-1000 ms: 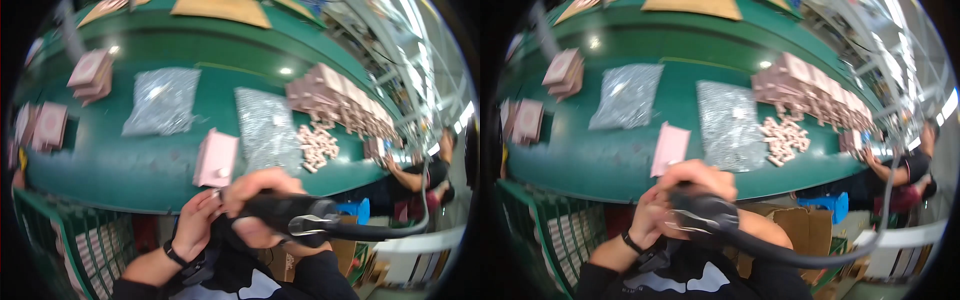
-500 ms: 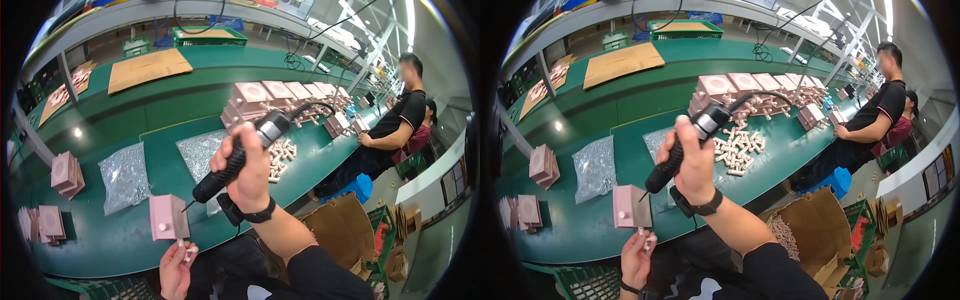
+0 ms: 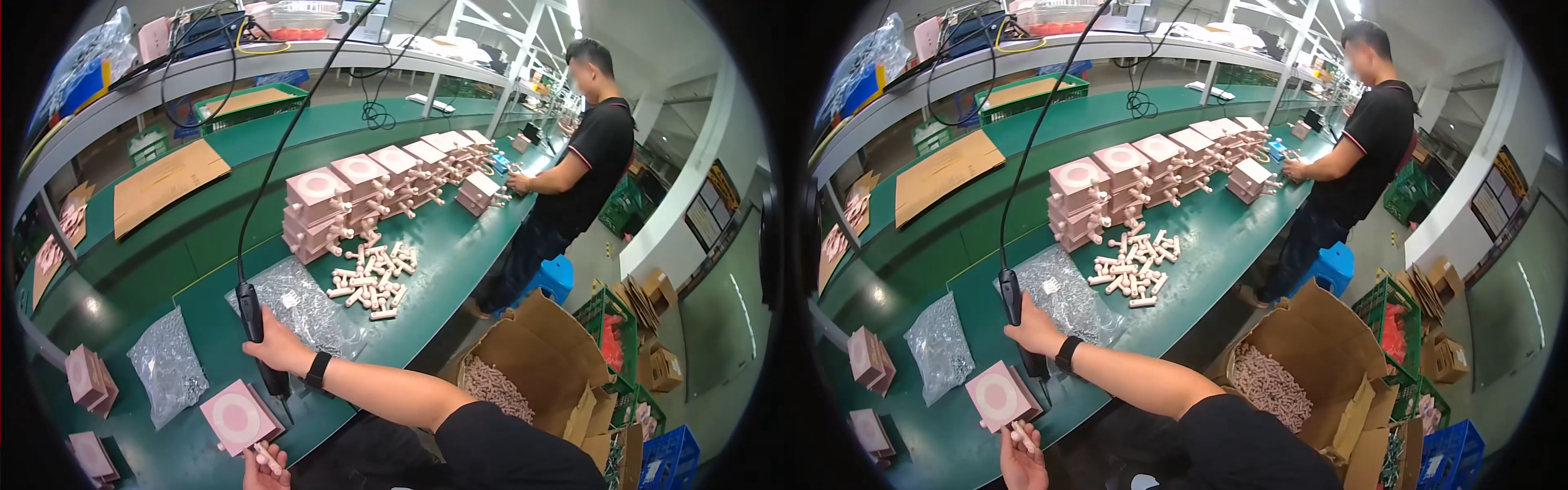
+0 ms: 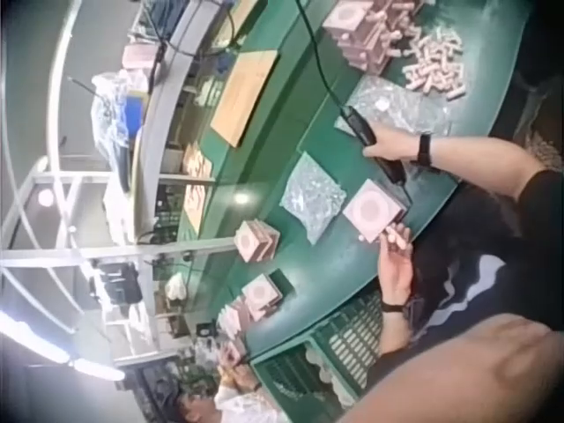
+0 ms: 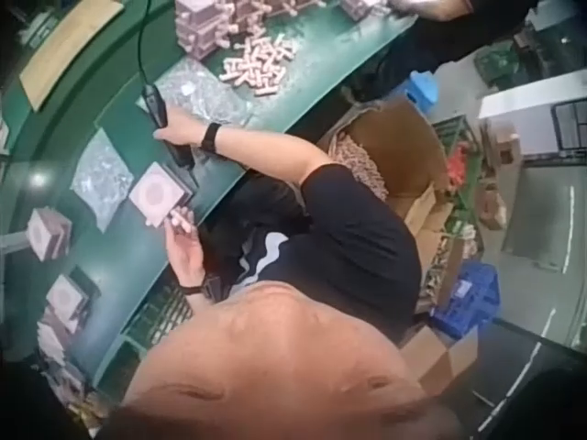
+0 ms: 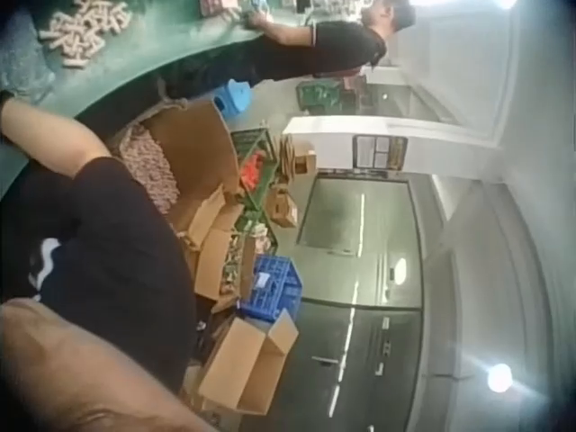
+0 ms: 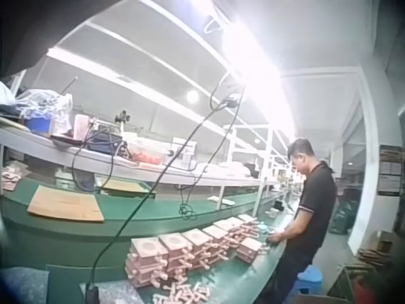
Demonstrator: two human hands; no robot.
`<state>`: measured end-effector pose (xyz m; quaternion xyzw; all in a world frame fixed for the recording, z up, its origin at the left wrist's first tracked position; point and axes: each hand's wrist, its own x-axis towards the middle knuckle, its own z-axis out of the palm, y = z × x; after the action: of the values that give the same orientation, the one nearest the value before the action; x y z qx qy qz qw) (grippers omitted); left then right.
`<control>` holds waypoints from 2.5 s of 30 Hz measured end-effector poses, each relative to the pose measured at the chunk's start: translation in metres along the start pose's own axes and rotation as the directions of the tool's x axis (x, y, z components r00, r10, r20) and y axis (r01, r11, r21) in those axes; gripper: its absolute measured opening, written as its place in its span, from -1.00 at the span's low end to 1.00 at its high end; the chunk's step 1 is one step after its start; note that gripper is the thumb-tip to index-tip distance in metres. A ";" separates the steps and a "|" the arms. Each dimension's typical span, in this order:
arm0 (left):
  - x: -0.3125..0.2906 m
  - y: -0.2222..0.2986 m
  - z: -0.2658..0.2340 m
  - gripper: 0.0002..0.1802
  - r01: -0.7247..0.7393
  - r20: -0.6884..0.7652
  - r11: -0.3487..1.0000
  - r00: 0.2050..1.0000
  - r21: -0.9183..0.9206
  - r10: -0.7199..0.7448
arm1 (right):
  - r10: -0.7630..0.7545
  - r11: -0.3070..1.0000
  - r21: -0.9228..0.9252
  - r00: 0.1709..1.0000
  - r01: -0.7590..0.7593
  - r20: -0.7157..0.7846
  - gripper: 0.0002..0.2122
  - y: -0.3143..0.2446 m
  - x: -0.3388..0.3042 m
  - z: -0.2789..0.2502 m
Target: The person assembles music boxes by picking up a pink box, inserting a white handle into the side, and securing it with a power screwdriver. They then place the finished box onto a stack on the workbench and repeat the process.
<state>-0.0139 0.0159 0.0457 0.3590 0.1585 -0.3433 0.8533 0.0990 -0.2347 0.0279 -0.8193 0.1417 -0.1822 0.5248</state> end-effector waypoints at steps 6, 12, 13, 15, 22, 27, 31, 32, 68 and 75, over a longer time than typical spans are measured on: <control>0.017 0.005 0.005 -0.67 0.116 -0.035 0.980 0.993 0.162 -0.111 | -0.037 0.964 -0.261 0.996 0.056 0.075 -0.23 -0.007 -0.003 -0.017; 0.019 0.009 0.015 -0.69 0.090 -0.139 0.953 0.989 0.291 -0.051 | -0.099 0.895 -0.434 0.994 0.106 0.038 -0.14 -0.009 -0.006 -0.026; 0.021 0.009 0.015 -0.71 0.095 -0.120 0.954 0.991 0.285 -0.063 | -0.101 0.896 -0.432 0.994 0.107 0.037 -0.14 -0.009 -0.007 -0.026; 0.024 0.005 0.008 -0.71 0.079 -0.094 0.956 0.994 0.281 -0.055 | -0.141 0.874 -0.468 0.990 0.131 0.014 -0.15 -0.010 -0.010 -0.023; 0.023 -0.002 0.008 -0.72 0.050 -0.074 0.958 0.997 0.283 -0.030 | -0.208 0.769 -0.619 0.978 0.160 -0.007 -0.26 -0.018 -0.027 -0.026; 0.014 -0.003 0.018 -0.68 0.040 -0.018 0.948 0.999 0.315 -0.036 | -0.473 0.645 -0.680 0.881 0.350 0.006 -0.38 -0.019 -0.062 -0.042; 0.014 -0.008 0.005 -0.68 -0.029 0.012 0.947 1.000 0.320 0.026 | -0.483 0.779 -0.393 0.868 0.488 0.118 -0.43 -0.028 -0.113 -0.031; 0.017 -0.010 -0.007 -0.68 -0.071 0.024 0.943 0.997 0.324 0.067 | -0.478 0.784 -0.387 0.870 0.486 0.125 -0.43 -0.034 -0.127 -0.025; 0.016 0.038 0.010 -0.80 -0.351 0.233 0.646 0.936 0.678 0.264 | 0.270 0.962 0.239 0.628 -0.135 -0.730 -0.65 0.234 -0.073 -0.439; -0.002 0.072 -0.004 -0.81 -0.423 0.123 0.545 0.857 0.724 0.501 | 0.261 0.951 0.298 0.734 -0.083 -0.627 -0.46 0.298 0.001 -0.461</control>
<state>0.0351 0.0561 0.0805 0.7133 -0.0500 -0.1220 0.6884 -0.1186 -0.7297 -0.0667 -0.6125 0.3691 -0.4259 0.5543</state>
